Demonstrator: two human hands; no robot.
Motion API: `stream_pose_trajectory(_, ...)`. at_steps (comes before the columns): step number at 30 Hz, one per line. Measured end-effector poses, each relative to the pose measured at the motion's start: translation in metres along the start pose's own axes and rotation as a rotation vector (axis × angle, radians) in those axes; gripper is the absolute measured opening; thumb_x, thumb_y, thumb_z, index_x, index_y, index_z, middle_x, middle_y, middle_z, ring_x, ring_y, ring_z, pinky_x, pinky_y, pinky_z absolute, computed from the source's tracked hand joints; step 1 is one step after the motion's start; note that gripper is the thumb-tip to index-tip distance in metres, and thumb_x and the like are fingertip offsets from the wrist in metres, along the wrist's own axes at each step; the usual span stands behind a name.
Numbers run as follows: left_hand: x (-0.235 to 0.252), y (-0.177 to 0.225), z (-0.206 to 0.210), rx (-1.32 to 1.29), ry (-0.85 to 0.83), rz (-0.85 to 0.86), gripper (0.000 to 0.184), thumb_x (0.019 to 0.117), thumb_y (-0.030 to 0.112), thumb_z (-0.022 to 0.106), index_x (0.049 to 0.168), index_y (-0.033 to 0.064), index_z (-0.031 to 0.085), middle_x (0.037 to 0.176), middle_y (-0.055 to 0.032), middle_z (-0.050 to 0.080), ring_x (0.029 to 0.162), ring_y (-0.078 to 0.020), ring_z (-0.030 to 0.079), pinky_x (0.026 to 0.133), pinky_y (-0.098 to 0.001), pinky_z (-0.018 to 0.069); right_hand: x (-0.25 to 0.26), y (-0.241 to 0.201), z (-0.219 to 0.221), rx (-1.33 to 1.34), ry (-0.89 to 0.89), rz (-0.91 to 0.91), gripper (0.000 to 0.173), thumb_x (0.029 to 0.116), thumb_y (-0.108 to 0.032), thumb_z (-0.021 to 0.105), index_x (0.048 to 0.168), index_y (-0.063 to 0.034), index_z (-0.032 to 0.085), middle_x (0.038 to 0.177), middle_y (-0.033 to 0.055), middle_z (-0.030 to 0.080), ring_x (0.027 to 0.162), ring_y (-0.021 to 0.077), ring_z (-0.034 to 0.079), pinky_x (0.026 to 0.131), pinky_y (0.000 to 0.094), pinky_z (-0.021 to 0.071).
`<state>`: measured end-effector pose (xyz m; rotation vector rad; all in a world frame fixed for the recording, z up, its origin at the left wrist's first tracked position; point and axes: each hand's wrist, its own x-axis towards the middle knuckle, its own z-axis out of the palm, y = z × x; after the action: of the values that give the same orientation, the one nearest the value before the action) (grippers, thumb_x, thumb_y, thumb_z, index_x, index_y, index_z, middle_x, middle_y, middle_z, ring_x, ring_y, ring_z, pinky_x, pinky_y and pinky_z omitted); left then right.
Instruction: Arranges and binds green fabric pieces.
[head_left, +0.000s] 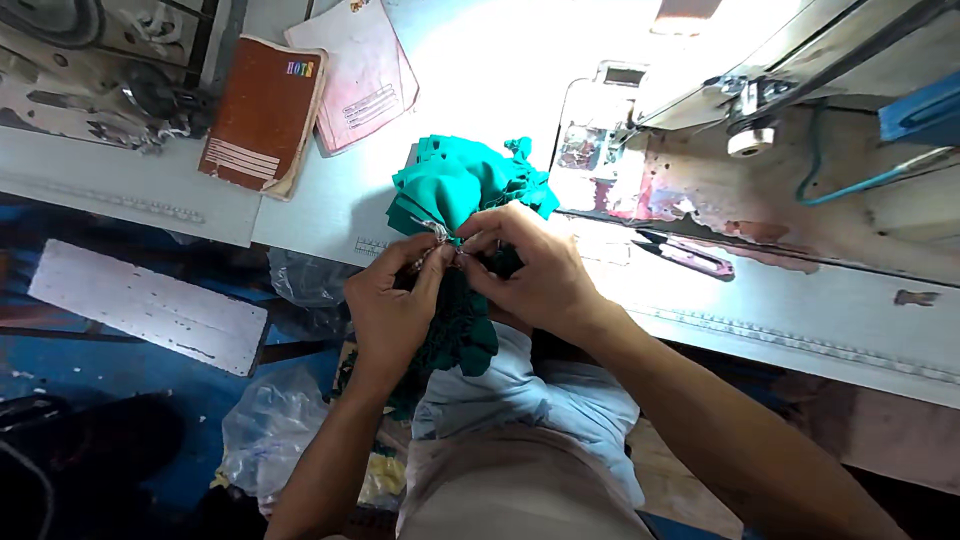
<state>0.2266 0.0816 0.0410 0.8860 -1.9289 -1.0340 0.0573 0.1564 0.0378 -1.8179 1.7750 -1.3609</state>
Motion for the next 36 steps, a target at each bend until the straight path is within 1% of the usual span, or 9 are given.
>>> stream_pose_trajectory(2, 0.002, 0.005, 0.000, 0.088, -0.013, -0.041, 0.028, 0.0938, 0.017, 0.076, 0.116, 0.0123, 0.059, 0.088, 0.0061, 0.074, 0.073, -0.0006, 0.071, 0.063, -0.0181, 0.0592, -0.002, 0.002, 0.002, 0.010, 0.028, -0.032, 0.022, 0.0887, -0.008, 0.073, 0.110, -0.0044, 0.068, 0.090, 0.0009, 0.072, 0.084, 0.0096, 0.065, 0.077, 0.0252, 0.0549)
stream_pose_trajectory(7, 0.005, 0.009, -0.003, 0.361, -0.056, 0.131, 0.015, 0.0972, 0.019, 0.072, 0.107, 0.0099, 0.078, 0.092, -0.0005, 0.076, 0.082, -0.0040, 0.069, 0.073, -0.0199, 0.0553, -0.003, 0.005, 0.003, 0.025, 0.058, -0.061, 0.012, 0.0896, -0.006, 0.071, 0.101, -0.0037, 0.067, 0.089, 0.0036, 0.067, 0.083, 0.0097, 0.063, 0.074, 0.0232, 0.0542)
stream_pose_trajectory(14, 0.007, 0.015, -0.011, 0.543, -0.218, 0.247, 0.020, 0.1020, 0.017, 0.062, 0.111, 0.0068, 0.076, 0.096, -0.0081, 0.073, 0.092, -0.0196, 0.068, 0.081, -0.0299, 0.0543, -0.004, 0.004, 0.005, 0.038, 0.064, -0.050, 0.010, 0.0886, -0.002, 0.068, 0.095, -0.0051, 0.062, 0.092, 0.0055, 0.069, 0.087, 0.0135, 0.064, 0.075, 0.0266, 0.0541)
stream_pose_trajectory(17, 0.011, 0.011, -0.009, 0.465, -0.280, 0.154, 0.022, 0.1050, 0.022, 0.056, 0.108, 0.0064, 0.071, 0.092, -0.0055, 0.063, 0.089, -0.0174, 0.061, 0.080, -0.0298, 0.0508, -0.005, 0.004, 0.008, 0.001, 0.092, -0.048, 0.008, 0.0894, -0.001, 0.067, 0.095, -0.0047, 0.063, 0.093, 0.0071, 0.071, 0.087, 0.0156, 0.065, 0.076, 0.0287, 0.0535)
stream_pose_trajectory(21, 0.020, 0.014, -0.017, 0.253, -0.434, -0.056, 0.021, 0.1057, 0.025, 0.055, 0.109, 0.0128, 0.072, 0.096, 0.0029, 0.067, 0.092, -0.0075, 0.063, 0.081, -0.0264, 0.0511, -0.009, 0.007, 0.007, -0.091, 0.064, -0.122, 0.010, 0.0941, -0.002, 0.061, 0.097, -0.0049, 0.071, 0.095, 0.0066, 0.071, 0.088, 0.0180, 0.061, 0.078, 0.0316, 0.0486)
stream_pose_trajectory(25, 0.023, 0.013, -0.019, 0.155, -0.444, -0.119, 0.020, 0.1052, 0.026, 0.057, 0.106, 0.0136, 0.073, 0.098, 0.0042, 0.070, 0.090, -0.0049, 0.065, 0.080, -0.0259, 0.0536, -0.010, 0.012, 0.004, -0.096, 0.049, -0.176, 0.016, 0.0872, -0.009, 0.069, 0.102, -0.0046, 0.073, 0.100, 0.0071, 0.073, 0.093, 0.0181, 0.064, 0.081, 0.0307, 0.0515)
stream_pose_trajectory(28, 0.024, 0.013, -0.020, 0.103, -0.442, -0.170, 0.020, 0.1045, 0.027, 0.059, 0.104, 0.0138, 0.074, 0.097, 0.0041, 0.071, 0.090, -0.0050, 0.066, 0.079, -0.0262, 0.0541, -0.011, 0.008, 0.003, -0.103, 0.070, -0.167, 0.013, 0.0914, -0.014, 0.076, 0.101, -0.0048, 0.076, 0.103, 0.0071, 0.075, 0.096, 0.0171, 0.067, 0.086, 0.0290, 0.0530)
stream_pose_trajectory(34, 0.025, 0.012, -0.023, 0.022, -0.433, -0.205, 0.012, 0.1013, 0.020, 0.065, 0.099, 0.0116, 0.073, 0.087, 0.0029, 0.071, 0.073, -0.0035, 0.066, 0.062, -0.0195, 0.0540, -0.011, -0.002, 0.005, -0.245, 0.000, -0.167, 0.013, 0.1002, -0.012, 0.062, 0.101, -0.0039, 0.072, 0.111, 0.0105, 0.072, 0.100, 0.0235, 0.064, 0.087, 0.0338, 0.0505)
stream_pose_trajectory(36, 0.026, 0.010, -0.024, 0.040, -0.443, -0.195, 0.012, 0.1006, 0.021, 0.067, 0.097, 0.0121, 0.073, 0.083, 0.0031, 0.071, 0.070, -0.0036, 0.066, 0.059, -0.0196, 0.0539, -0.010, -0.004, 0.002, -0.281, -0.059, -0.157, 0.016, 0.1020, -0.014, 0.058, 0.101, -0.0040, 0.071, 0.118, 0.0124, 0.070, 0.108, 0.0269, 0.062, 0.092, 0.0363, 0.0493)
